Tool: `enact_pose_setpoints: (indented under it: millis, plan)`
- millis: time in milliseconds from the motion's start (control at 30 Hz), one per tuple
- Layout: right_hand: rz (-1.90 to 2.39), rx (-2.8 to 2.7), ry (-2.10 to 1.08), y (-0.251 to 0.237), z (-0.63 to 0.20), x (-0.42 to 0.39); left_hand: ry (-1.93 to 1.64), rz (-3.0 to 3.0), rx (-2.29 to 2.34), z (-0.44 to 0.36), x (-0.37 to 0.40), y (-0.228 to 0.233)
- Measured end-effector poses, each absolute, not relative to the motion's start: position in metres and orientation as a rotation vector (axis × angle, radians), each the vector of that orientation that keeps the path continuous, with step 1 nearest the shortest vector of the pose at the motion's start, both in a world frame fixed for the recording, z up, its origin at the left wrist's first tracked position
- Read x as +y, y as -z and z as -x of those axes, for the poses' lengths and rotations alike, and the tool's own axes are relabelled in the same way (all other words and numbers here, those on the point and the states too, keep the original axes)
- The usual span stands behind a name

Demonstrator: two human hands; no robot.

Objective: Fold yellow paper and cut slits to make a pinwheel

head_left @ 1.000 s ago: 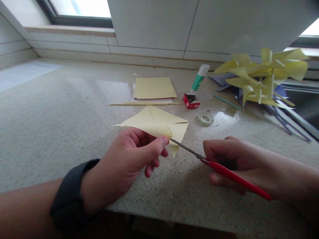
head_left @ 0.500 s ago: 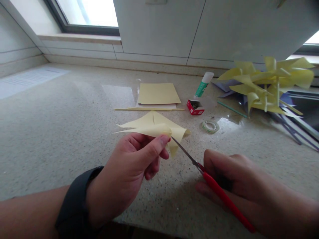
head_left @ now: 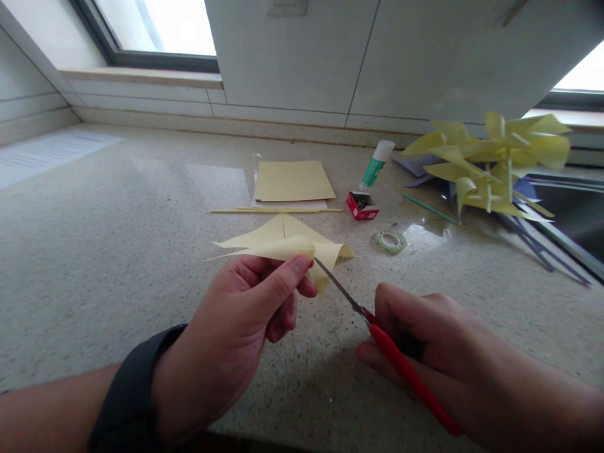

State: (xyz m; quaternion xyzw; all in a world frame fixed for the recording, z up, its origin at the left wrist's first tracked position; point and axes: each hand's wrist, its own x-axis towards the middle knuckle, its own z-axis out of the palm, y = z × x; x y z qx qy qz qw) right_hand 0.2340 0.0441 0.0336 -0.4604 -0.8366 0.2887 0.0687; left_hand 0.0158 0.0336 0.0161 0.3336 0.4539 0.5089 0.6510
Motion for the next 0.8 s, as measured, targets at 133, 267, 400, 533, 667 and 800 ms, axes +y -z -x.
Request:
enact_pose_setpoints:
  millis: [133, 267, 400, 533, 667, 800]
  plan:
    - [1.384, -2.513, -0.886, -0.0347, -0.2328, 0.0448, -1.145, -0.764, 1.044, -0.0161, 0.0345, -0.0159]
    - [1.384, -2.491, -0.875, -0.0333, -0.232, 0.0443, -1.146, -0.781, 1.047, -0.0164, 0.0357, -0.0156]
    - [1.364, -2.474, -0.912, -0.0321, -0.2312, 0.0438, -1.139, -0.797, 1.07, -0.0163, 0.0356, -0.0153]
    - [1.359, -2.486, -0.91, -0.0321, -0.2299, 0.0429, -1.156, -0.79, 1.051, -0.0165, 0.0355, -0.0148]
    - [1.373, -2.504, -0.871, -0.0309, -0.2288, 0.042, -1.158, -0.779, 1.039, -0.017, 0.0358, -0.0148]
    - [1.376, -2.518, -0.853, -0.0305, -0.2286, 0.0411, -1.161, -0.779, 1.047, -0.0168, 0.0353, -0.0149]
